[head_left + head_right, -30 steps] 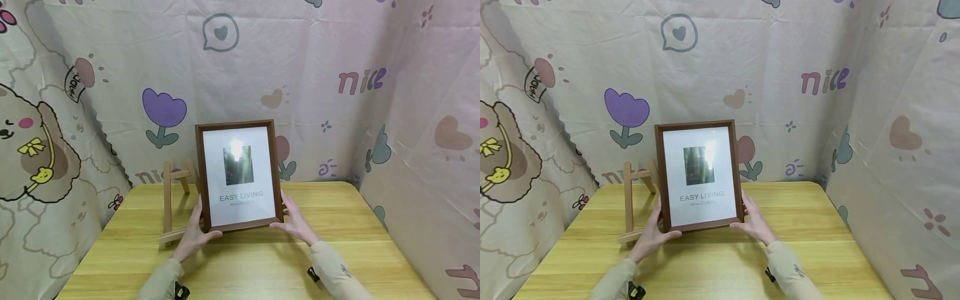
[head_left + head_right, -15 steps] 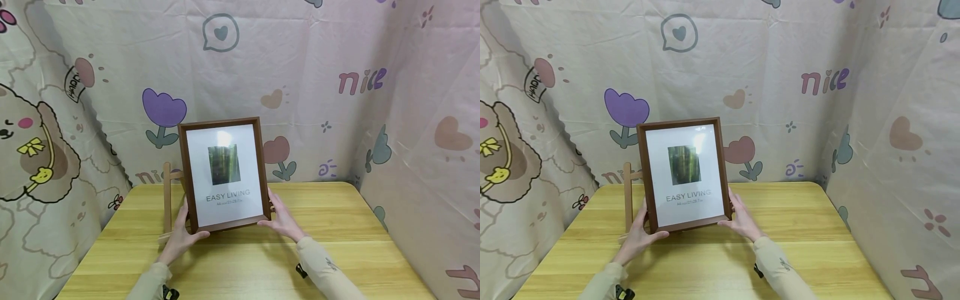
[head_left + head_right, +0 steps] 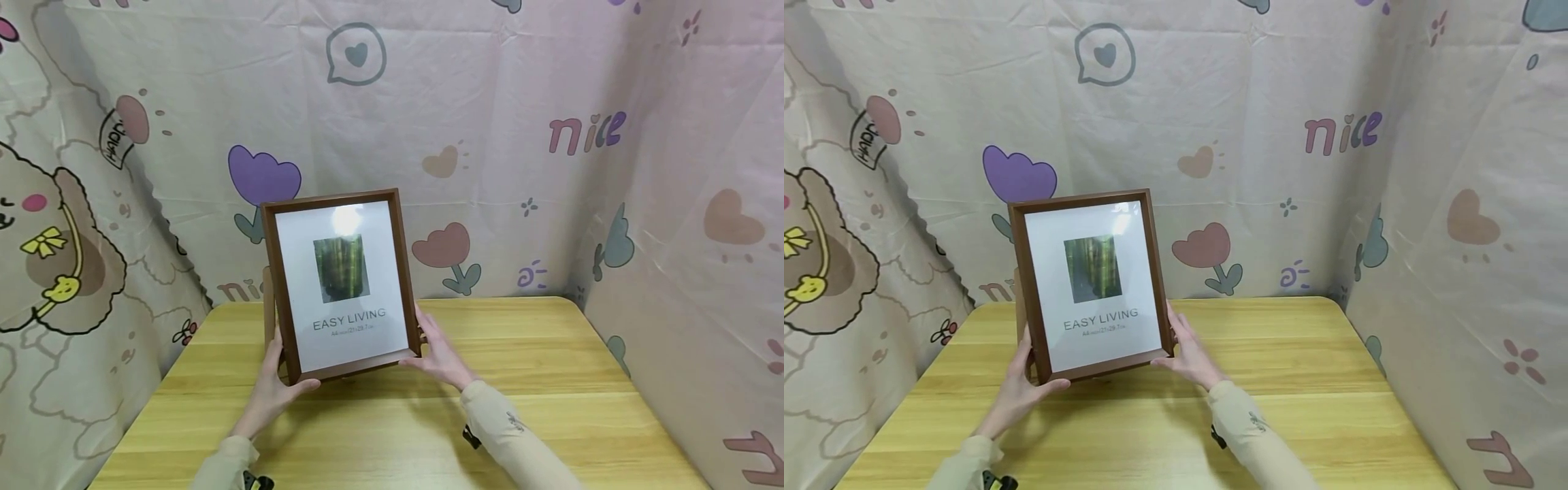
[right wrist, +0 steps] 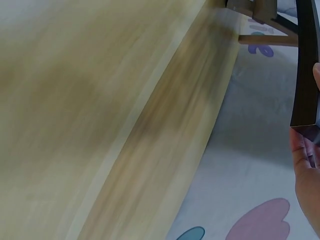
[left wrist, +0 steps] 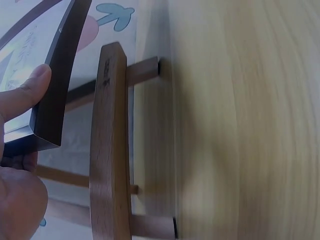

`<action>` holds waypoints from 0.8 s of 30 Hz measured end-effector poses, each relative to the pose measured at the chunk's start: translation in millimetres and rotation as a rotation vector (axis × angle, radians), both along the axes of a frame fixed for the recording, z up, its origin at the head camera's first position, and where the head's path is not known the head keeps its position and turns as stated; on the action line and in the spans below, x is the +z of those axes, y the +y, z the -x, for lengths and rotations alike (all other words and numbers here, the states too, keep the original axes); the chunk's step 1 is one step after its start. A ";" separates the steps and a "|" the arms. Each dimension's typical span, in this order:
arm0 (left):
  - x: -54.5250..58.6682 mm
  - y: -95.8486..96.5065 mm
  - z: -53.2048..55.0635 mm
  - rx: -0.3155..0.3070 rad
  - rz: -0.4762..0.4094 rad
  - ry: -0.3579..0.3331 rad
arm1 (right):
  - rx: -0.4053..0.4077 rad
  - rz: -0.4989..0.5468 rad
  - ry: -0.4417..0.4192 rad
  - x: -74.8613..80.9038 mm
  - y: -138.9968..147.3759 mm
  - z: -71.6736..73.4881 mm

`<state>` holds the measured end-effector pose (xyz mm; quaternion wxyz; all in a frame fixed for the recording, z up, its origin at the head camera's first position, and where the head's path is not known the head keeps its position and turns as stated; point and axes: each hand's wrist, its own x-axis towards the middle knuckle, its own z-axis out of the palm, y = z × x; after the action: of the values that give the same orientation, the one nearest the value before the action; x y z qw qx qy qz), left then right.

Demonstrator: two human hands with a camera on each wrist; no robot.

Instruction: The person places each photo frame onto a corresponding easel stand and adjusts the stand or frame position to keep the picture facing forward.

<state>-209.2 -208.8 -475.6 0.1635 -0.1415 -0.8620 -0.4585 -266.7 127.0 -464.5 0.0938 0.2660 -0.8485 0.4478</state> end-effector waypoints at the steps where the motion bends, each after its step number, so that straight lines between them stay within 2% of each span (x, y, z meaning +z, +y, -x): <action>1: -0.3 -2.2 -0.1 0.001 0.001 0.009 | 0.001 -0.003 -0.003 -0.3 -2.0 0.4; 4: -1.7 -8.6 1.7 -0.009 -0.008 0.055 | 0.012 -0.001 -0.007 -0.7 -8.0 1.9; 9: -3.4 -19.6 2.4 -0.027 -0.031 0.092 | 0.024 0.005 0.010 -1.7 -19.7 4.8; 16: 0.0 -32.0 -0.8 -0.037 -0.053 0.063 | 0.015 -0.015 0.032 -0.1 -34.9 5.3; 24: 3.5 -47.3 -2.1 0.005 -0.029 0.039 | 0.011 -0.038 0.014 1.6 -51.9 6.8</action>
<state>-207.1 -256.1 -472.1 0.1836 -0.1459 -0.8523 -0.4675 -273.5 75.1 -463.0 0.0923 0.2755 -0.8546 0.4303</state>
